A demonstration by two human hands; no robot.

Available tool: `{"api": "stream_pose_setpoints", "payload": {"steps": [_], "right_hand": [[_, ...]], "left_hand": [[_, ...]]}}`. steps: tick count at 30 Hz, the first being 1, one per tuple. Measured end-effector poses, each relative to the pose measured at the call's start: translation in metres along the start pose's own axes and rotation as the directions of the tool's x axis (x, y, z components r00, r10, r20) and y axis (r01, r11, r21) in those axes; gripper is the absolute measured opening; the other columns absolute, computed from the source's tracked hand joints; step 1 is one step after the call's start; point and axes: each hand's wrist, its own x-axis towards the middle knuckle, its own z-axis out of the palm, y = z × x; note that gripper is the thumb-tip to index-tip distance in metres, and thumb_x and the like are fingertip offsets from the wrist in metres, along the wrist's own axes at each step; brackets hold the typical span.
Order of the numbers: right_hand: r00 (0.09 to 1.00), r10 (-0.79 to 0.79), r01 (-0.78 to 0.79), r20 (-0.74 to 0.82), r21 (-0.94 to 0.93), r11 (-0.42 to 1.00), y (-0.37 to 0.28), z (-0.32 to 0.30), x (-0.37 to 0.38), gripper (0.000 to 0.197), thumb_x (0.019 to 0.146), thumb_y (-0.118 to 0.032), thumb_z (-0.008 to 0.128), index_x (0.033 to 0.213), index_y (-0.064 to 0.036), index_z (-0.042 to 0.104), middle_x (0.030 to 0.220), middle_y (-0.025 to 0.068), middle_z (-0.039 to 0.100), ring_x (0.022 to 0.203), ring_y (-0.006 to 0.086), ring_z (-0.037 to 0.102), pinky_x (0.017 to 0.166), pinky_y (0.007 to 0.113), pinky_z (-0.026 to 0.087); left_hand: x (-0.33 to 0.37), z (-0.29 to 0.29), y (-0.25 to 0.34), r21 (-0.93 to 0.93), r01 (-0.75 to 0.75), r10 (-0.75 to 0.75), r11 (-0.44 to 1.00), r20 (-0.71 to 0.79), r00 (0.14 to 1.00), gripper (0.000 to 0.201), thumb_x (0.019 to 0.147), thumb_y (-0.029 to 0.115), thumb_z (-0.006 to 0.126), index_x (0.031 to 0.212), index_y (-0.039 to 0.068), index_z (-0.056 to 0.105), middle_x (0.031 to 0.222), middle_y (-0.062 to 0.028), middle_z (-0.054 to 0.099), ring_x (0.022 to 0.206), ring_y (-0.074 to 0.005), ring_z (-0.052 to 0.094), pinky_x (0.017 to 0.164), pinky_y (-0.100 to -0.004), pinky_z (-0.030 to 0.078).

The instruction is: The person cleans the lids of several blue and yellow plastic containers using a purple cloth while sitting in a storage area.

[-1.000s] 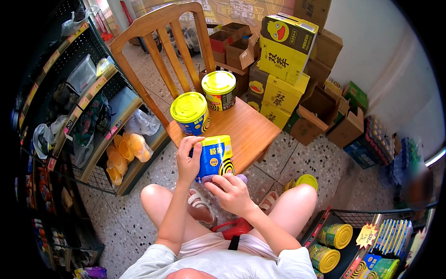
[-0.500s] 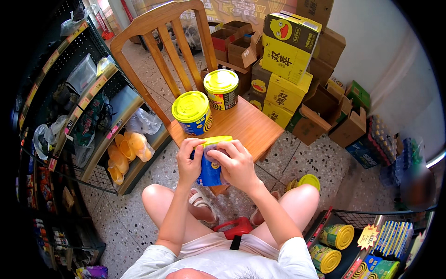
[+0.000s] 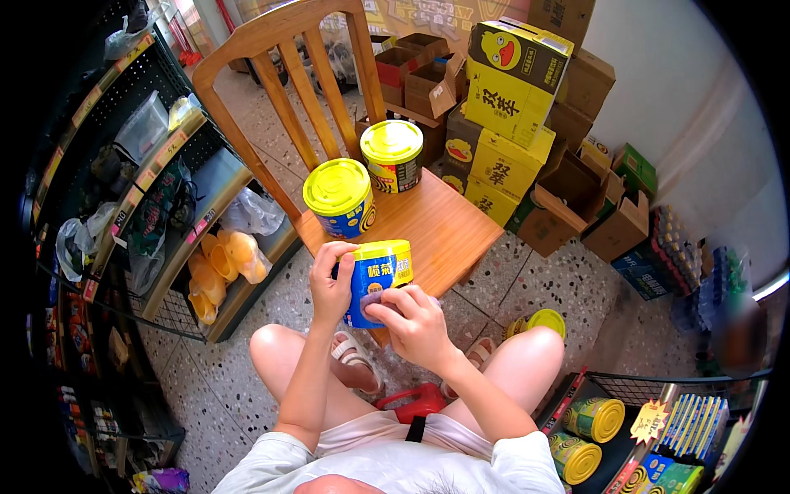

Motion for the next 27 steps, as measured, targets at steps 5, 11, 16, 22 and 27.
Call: {"api": "stream_pose_setpoints", "payload": {"steps": [5,11,16,22,27], "right_hand": [[0.999,0.002,-0.002,0.048,0.005,1.000,-0.011,-0.001,-0.018,0.036,0.068,-0.003,0.068,0.102,-0.0134,0.072,0.102,0.0037,0.062,0.089,0.0259,0.059,0.073,0.038,0.053],[0.998,-0.050,0.052,0.032,-0.052,0.997,-0.004,0.002,-0.025,0.043,0.065,-0.002,0.070,0.106,-0.0137,0.070,0.102,0.0046,0.060,0.091,0.0271,0.059,0.076,0.038,0.054],[0.999,-0.033,0.033,0.005,-0.027,0.999,0.002,0.001,-0.031,0.037,0.071,-0.004,0.071,0.106,-0.0147,0.070,0.104,0.0030,0.062,0.093,0.0243,0.061,0.077,0.037,0.053],[0.997,-0.044,0.045,-0.056,0.014,0.999,0.015,0.011,-0.044,0.038,0.070,-0.005,0.072,0.107,-0.0137,0.070,0.105,0.0030,0.061,0.092,0.0248,0.060,0.076,0.036,0.054],[0.994,-0.098,0.098,-0.045,-0.011,0.995,0.011,0.007,-0.041,0.037,0.071,-0.006,0.073,0.108,-0.0139,0.070,0.105,0.0032,0.061,0.092,0.0244,0.060,0.077,0.037,0.054]], "left_hand": [[0.000,-0.001,-0.002,-0.026,0.013,-0.013,1.000,-0.018,1.000,0.018,0.097,0.018,0.062,0.098,0.001,0.068,0.097,-0.0134,0.066,0.092,-0.0280,0.065,0.084,-0.0364,0.051],[0.001,-0.001,-0.006,-0.034,0.016,-0.016,0.999,-0.015,1.000,0.019,0.098,0.019,0.061,0.097,0.001,0.068,0.096,-0.0131,0.066,0.092,-0.0271,0.065,0.083,-0.0353,0.051],[0.001,-0.009,-0.013,-0.091,0.034,-0.033,0.995,0.010,0.999,0.021,0.099,0.020,0.060,0.097,0.000,0.067,0.096,-0.0116,0.065,0.092,-0.0246,0.064,0.084,-0.0340,0.049],[-0.005,-0.013,-0.023,-0.174,0.059,-0.060,0.983,0.003,0.998,0.022,0.100,0.020,0.059,0.096,0.000,0.065,0.098,-0.0103,0.064,0.095,-0.0219,0.062,0.086,-0.0315,0.047],[-0.013,-0.010,-0.032,-0.238,0.093,-0.098,0.967,-0.008,0.995,0.019,0.100,0.018,0.058,0.097,0.000,0.064,0.100,-0.0091,0.064,0.098,-0.0201,0.061,0.088,-0.0304,0.046]]}}
